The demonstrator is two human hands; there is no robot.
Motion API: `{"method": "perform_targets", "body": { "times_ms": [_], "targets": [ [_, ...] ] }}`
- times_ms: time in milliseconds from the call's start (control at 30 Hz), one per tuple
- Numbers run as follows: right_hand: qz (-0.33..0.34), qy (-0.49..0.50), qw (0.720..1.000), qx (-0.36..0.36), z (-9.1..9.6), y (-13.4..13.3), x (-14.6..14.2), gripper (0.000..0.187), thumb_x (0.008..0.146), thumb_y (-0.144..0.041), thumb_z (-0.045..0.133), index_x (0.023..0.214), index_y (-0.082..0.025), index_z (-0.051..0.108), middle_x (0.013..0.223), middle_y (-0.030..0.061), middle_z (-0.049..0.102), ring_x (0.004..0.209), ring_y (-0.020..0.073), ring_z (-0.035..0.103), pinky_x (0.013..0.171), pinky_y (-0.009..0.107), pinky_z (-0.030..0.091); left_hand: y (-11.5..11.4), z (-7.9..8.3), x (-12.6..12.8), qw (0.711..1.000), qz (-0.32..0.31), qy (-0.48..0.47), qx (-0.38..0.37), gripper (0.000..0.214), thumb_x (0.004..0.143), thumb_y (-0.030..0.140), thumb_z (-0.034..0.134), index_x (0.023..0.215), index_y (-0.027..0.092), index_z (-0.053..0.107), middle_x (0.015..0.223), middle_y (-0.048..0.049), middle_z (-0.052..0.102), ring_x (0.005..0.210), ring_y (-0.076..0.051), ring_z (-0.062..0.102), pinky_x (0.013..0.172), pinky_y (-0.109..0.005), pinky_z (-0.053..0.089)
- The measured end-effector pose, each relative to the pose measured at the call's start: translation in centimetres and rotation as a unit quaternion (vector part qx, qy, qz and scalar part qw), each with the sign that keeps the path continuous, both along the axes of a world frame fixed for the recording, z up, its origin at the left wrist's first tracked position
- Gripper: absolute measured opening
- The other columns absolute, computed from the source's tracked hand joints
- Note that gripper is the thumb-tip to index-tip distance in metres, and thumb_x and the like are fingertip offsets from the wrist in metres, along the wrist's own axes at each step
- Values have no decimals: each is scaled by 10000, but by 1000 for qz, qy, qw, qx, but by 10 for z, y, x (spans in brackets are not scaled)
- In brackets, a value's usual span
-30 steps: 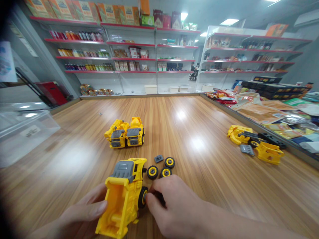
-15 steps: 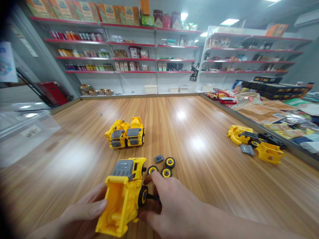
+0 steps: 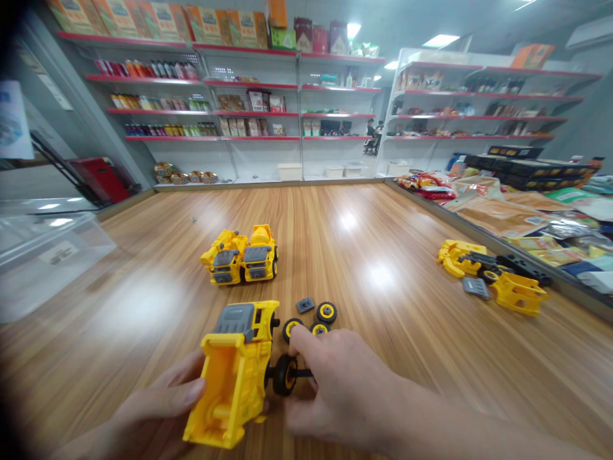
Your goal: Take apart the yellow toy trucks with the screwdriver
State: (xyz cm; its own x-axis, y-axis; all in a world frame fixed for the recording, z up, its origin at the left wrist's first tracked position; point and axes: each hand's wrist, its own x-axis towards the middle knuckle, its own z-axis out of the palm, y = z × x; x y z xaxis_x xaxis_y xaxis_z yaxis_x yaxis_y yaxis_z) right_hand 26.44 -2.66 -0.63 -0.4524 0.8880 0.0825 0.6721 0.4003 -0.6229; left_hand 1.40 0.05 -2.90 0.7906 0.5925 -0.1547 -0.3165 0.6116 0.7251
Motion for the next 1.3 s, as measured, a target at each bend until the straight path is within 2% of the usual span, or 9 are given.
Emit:
{"method": "perform_targets", "body": {
  "times_ms": [133,333,433,633,800,1000,1300],
  "targets": [
    [-12,-69,997,27,6,5,10,222,710,-192,606,921,-197,537,759,3,657,582,130,561,506,231,304,0,-2,-2,1000,8,16,-14,389,854,270,634,1237,204,658,1159,-118,709,1122,-337,650,1023,-500,440],
    [8,-187,980,70,10,4,16,142,759,-217,599,890,-200,549,772,44,702,631,197,631,519,283,228,0,-1,-1,999,15,20,-21,352,851,255,632,1198,217,682,1182,-111,705,1151,-349,630,1070,-571,388],
    [14,-195,978,68,10,4,16,154,784,-252,623,915,-201,560,782,44,710,647,212,649,521,290,217,0,0,-1,999,22,20,-25,349,843,241,642,1188,216,686,1152,-100,710,1122,-333,642,1064,-568,402],
    [11,-191,979,65,12,5,14,169,799,-279,625,935,-198,565,775,42,704,649,223,649,516,294,210,-1,2,-1,999,30,21,-28,389,830,246,658,1214,185,675,1132,-112,717,1066,-301,662,1001,-484,478],
    [18,-162,985,61,13,3,13,98,837,-246,579,917,-191,576,772,40,693,672,201,640,539,290,289,-1,2,-1,999,32,14,-31,361,840,228,638,1196,193,685,1156,-110,717,1073,-292,661,1009,-466,474],
    [76,-167,981,63,8,6,13,47,847,-167,562,835,-194,599,819,25,704,721,173,648,613,281,366,1,1,-1,999,26,12,-26,391,857,223,600,1237,160,665,1122,-122,732,1077,-303,670,981,-428,488],
    [26,-191,977,93,4,10,20,25,841,-162,595,831,-184,599,812,38,707,706,177,636,609,282,346,1,3,-1,999,25,25,-29,381,839,254,635,1206,163,681,1134,-125,738,1075,-348,680,1013,-500,466]
  ]
}}
